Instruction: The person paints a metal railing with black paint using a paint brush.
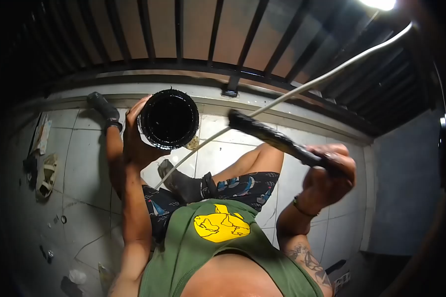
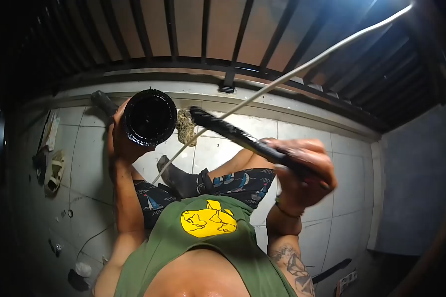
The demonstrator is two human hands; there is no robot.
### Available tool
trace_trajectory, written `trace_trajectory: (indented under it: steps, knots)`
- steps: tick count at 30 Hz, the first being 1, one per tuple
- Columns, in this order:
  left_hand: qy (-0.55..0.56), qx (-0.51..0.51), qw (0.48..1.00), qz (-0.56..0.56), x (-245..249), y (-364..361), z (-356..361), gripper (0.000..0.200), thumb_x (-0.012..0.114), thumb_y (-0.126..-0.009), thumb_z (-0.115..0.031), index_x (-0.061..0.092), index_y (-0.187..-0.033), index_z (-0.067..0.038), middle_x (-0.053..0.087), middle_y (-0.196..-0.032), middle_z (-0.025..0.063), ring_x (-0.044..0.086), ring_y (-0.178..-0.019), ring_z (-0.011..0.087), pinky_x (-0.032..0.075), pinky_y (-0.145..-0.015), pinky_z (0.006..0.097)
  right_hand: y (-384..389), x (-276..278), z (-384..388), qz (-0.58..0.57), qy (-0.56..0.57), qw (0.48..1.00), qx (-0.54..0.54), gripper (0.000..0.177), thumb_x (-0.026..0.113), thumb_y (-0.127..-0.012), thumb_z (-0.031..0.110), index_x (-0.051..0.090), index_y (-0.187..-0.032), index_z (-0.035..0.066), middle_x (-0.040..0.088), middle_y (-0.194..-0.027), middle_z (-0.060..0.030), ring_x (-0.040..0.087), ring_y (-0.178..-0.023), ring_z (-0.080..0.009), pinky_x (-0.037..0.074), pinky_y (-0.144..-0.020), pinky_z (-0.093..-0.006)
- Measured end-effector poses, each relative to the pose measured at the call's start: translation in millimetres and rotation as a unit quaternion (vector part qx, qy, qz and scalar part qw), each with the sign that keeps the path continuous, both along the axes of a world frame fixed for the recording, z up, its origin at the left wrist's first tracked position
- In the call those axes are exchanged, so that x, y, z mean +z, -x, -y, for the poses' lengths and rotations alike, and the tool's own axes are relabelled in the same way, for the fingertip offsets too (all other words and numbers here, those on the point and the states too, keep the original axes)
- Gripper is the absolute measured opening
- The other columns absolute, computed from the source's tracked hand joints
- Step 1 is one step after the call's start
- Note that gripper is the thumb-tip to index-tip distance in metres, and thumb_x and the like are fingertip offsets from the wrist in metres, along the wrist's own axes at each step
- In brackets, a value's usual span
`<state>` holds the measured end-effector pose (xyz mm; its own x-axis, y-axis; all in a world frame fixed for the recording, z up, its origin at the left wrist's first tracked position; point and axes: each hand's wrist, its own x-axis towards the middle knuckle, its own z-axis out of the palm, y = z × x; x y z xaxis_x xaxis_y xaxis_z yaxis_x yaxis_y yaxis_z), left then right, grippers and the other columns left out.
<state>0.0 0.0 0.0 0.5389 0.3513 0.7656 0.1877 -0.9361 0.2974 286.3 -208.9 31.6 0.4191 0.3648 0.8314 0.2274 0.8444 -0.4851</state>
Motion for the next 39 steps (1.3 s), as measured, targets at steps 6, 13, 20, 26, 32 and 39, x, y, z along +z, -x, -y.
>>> trace_trajectory:
  steps: [6,13,20,26,32,39]
  knots:
    - [0.034,0.044,0.997,0.058,-35,-60,56,0.104,0.091,-0.047,-0.023,0.037,-0.133,-0.004,0.048,-0.132,0.0186,0.046,-0.122,0.0352,0.037,-0.104,0.0443,-10,37,-3,0.235,0.093,0.967,-0.032,0.029,0.079,-0.068,0.0,0.066,-0.093,0.002,0.068,-0.086,-0.014,0.069,-0.076,-0.0219,0.057,-0.064,-0.0298]
    - [0.037,0.062,0.995,0.065,-27,-53,76,0.097,0.091,-0.05,-0.022,0.039,-0.129,-0.001,0.049,-0.129,0.0214,0.048,-0.119,0.0374,0.037,-0.103,0.0453,15,44,-25,0.309,0.2,0.929,0.033,0.023,0.076,-0.072,0.0,0.065,-0.091,0.002,0.066,-0.087,-0.0078,0.068,-0.07,-0.0156,0.055,-0.058,-0.025]
    - [0.163,0.019,0.981,0.106,-46,-51,80,0.104,0.092,-0.048,-0.029,0.035,-0.133,-0.008,0.05,-0.128,0.0191,0.049,-0.119,0.037,0.039,-0.102,0.0467,40,23,-59,0.421,0.232,0.876,-0.039,0.043,0.073,-0.075,0.023,0.055,-0.109,0.004,0.063,-0.084,-0.0138,0.064,-0.078,-0.033,0.053,-0.066,-0.0416]
    - [0.229,0.025,0.961,0.155,-62,-44,79,0.111,0.093,-0.039,-0.011,0.035,-0.133,-0.004,0.047,-0.124,0.0107,0.051,-0.112,0.0231,0.045,-0.098,0.034,-75,81,2,0.214,0.147,0.817,-0.514,0.034,0.077,-0.073,0.01,0.064,-0.104,0.003,0.066,-0.09,-0.0076,0.066,-0.082,-0.0152,0.054,-0.072,-0.0278]
    - [0.223,0.1,0.959,0.144,-54,-35,67,0.109,0.095,-0.044,-0.027,0.036,-0.132,0.0,0.052,-0.121,0.0144,0.055,-0.108,0.0261,0.043,-0.098,0.0359,-234,189,53,-0.102,-0.231,0.919,-0.302,0.08,0.072,-0.084,0.024,0.023,-0.139,-0.006,0.043,-0.133,-0.0278,0.041,-0.127,-0.042,0.033,-0.109,-0.0522]
    - [0.222,0.129,0.957,0.137,-47,-34,63,0.096,0.092,-0.047,-0.019,0.044,-0.128,0.001,0.058,-0.115,0.0123,0.057,-0.106,0.0225,0.045,-0.095,0.0346,-240,256,64,-0.09,-0.41,0.849,-0.32,0.054,0.073,-0.073,0.006,0.041,-0.115,-0.008,0.054,-0.108,-0.0199,0.058,-0.103,-0.0334,0.054,-0.09,-0.0491]
